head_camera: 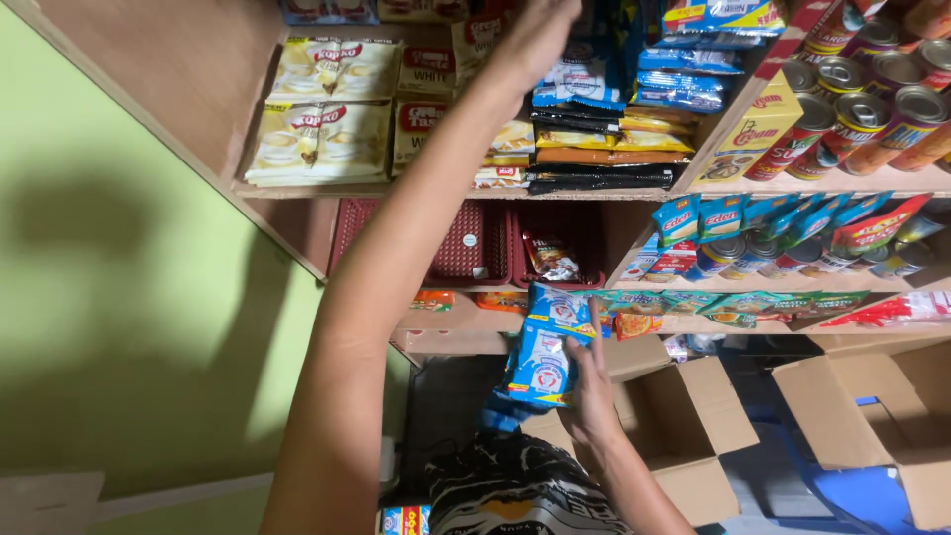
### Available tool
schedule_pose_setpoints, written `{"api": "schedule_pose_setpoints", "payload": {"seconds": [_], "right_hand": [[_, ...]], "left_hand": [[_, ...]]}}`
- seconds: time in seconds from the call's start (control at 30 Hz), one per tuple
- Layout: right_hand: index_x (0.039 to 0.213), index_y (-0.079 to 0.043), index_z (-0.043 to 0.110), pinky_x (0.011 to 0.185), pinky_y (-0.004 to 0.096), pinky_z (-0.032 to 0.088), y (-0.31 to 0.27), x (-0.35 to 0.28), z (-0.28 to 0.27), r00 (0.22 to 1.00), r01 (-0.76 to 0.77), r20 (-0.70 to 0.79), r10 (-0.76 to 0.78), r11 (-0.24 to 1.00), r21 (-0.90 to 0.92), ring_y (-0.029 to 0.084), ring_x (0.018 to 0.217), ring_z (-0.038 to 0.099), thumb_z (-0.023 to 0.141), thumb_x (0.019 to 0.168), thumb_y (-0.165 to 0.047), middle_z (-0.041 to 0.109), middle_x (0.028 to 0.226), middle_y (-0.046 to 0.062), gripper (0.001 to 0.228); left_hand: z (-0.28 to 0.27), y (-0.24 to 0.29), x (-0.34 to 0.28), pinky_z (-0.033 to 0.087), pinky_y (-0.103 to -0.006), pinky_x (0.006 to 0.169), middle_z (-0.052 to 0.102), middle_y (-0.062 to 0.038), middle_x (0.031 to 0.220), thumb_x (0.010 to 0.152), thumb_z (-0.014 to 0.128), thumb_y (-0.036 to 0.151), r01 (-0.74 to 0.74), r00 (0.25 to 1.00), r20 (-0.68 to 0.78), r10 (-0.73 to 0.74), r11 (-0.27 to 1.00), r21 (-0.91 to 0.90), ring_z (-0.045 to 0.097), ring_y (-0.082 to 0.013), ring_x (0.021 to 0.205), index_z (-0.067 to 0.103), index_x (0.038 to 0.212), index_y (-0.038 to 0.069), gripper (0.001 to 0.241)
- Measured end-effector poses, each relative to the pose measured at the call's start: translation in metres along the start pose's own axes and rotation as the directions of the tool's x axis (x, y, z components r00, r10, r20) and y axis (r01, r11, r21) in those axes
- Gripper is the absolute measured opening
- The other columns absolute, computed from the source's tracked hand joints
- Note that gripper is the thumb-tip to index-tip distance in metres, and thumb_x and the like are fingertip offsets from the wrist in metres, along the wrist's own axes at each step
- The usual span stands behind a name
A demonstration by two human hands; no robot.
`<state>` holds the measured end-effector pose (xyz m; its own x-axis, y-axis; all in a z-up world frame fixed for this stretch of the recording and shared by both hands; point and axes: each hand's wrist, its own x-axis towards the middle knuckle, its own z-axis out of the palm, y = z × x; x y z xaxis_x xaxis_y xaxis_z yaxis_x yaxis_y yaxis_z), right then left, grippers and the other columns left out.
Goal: Stocking grocery shelves with sachets of coffee and detergent.
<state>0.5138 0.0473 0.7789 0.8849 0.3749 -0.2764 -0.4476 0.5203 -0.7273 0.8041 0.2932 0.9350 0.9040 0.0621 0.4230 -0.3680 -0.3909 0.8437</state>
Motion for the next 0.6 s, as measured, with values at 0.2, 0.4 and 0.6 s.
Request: {"api": "schedule_pose_setpoints", "payload": {"seconds": [0.2,0.4,0.6], "right_hand": [[0.163,-0.036,0.020,0.099,0.048,0.053,0.006,0.007,-0.012,0.998,0.035,0.049,-0.034,0.999,-0.019,0.028,0.132,0.053,0.052,0.094,-0.015,0.040,0.159,0.014,0.079],[0.163,-0.035,0.019,0.093,0.049,0.054,0.004,0.008,-0.007,0.999,0.000,0.048,0.002,0.999,-0.034,0.028,0.128,0.054,0.052,0.094,-0.015,0.041,0.156,0.013,0.079],[0.166,-0.031,0.016,0.098,0.046,0.053,0.007,0.015,-0.015,0.989,0.051,0.142,-0.047,0.998,-0.026,0.026,0.128,0.053,0.053,0.096,-0.013,0.040,0.157,0.014,0.081]], "left_hand": [[0.000,0.056,-0.058,0.012,-0.0654,0.117,0.009,-0.019,0.170,0.094,0.028,0.071,0.160,0.978,-0.106,-0.178,0.974,-0.158,0.005,-0.0373,0.156,0.025,0.163,0.014,0.090],[0.008,0.020,-0.049,0.021,-0.0604,0.121,0.020,-0.022,0.165,0.099,0.034,0.068,0.121,0.980,-0.107,-0.166,0.934,-0.337,0.021,-0.0361,0.151,0.022,0.161,0.007,0.087],[0.002,0.043,-0.133,0.042,-0.0426,0.122,0.058,-0.023,0.142,0.112,0.048,0.047,-0.104,0.960,-0.281,0.013,0.945,-0.311,0.049,-0.0286,0.134,0.050,0.146,-0.007,0.064]]}}
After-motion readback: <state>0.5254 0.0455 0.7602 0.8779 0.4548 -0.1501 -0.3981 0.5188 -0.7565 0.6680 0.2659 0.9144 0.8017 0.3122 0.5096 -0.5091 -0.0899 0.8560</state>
